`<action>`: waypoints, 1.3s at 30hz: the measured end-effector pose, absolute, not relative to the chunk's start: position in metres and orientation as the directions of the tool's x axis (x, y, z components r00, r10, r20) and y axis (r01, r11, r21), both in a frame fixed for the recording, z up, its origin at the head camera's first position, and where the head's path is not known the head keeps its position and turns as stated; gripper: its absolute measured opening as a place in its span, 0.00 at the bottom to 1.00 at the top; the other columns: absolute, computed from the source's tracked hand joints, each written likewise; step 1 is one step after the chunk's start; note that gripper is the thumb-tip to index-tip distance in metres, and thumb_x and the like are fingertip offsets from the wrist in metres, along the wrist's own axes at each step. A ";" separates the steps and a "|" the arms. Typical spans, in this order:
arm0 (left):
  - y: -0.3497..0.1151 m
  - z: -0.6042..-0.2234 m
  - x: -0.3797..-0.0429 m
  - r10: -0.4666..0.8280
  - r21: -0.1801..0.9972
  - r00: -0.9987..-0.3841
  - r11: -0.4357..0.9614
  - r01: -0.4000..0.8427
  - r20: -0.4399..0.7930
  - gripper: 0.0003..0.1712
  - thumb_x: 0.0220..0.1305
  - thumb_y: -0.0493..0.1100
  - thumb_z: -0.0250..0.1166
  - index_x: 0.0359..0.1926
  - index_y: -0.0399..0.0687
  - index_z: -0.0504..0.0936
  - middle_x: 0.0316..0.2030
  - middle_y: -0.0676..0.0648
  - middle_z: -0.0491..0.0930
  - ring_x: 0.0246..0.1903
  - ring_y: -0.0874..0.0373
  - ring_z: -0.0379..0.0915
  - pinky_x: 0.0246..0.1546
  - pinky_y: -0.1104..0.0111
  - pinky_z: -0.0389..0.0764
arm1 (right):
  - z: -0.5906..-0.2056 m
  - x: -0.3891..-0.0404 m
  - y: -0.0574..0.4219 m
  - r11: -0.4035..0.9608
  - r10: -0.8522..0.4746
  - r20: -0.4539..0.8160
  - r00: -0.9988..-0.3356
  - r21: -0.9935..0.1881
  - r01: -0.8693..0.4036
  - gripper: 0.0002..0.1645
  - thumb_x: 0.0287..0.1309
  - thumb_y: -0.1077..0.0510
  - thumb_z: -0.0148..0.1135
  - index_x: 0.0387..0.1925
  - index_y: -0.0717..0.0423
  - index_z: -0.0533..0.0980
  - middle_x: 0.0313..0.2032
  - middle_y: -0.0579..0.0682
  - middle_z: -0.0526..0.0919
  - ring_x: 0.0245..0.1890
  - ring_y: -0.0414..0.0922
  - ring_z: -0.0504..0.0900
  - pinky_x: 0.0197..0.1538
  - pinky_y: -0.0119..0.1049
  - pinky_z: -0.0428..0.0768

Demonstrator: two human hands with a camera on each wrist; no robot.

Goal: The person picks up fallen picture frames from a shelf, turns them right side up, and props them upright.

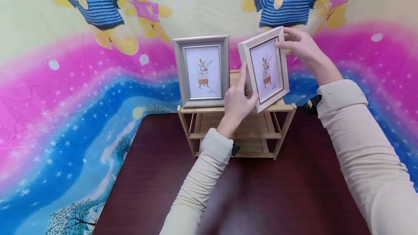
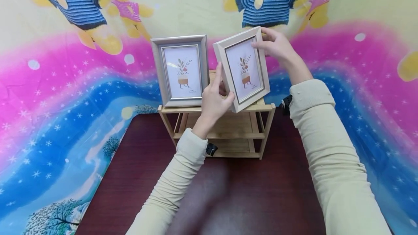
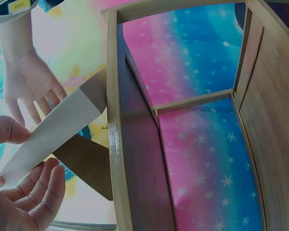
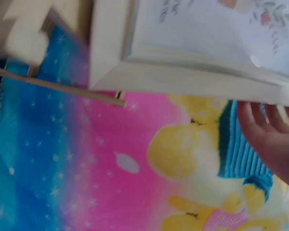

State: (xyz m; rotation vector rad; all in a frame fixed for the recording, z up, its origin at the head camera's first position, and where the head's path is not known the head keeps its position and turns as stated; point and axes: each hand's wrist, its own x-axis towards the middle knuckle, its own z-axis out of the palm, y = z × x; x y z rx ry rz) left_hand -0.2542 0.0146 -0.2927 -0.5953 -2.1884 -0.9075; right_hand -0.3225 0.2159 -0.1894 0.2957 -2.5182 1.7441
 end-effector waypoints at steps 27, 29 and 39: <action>-0.001 -0.290 -0.267 0.145 0.467 -0.705 0.654 0.594 0.694 0.41 0.52 0.33 0.59 0.68 0.44 0.55 0.32 0.42 0.76 0.25 0.55 0.69 0.26 0.70 0.73 | -0.223 -0.317 0.255 0.345 -0.363 0.255 -0.896 -0.857 -0.384 0.58 0.51 0.74 0.57 0.69 0.32 0.38 0.57 0.59 0.68 0.46 0.36 0.76 0.41 0.25 0.77; 0.000 -0.290 -0.267 0.136 0.452 -0.700 0.675 0.584 0.701 0.40 0.53 0.32 0.58 0.68 0.44 0.56 0.31 0.42 0.75 0.23 0.55 0.69 0.25 0.69 0.73 | -0.225 -0.315 0.255 0.344 -0.354 0.274 -0.894 -0.851 -0.397 0.58 0.51 0.75 0.57 0.69 0.33 0.38 0.53 0.54 0.72 0.42 0.34 0.77 0.39 0.25 0.77; 0.013 -0.289 -0.268 0.069 0.387 -0.747 0.822 0.418 0.661 0.40 0.53 0.30 0.59 0.68 0.43 0.56 0.42 0.42 0.74 0.17 0.58 0.68 0.18 0.72 0.72 | -0.229 -0.307 0.250 0.344 -0.304 0.353 -0.885 -0.826 -0.447 0.57 0.50 0.74 0.59 0.69 0.33 0.40 0.42 0.42 0.76 0.38 0.34 0.78 0.36 0.24 0.78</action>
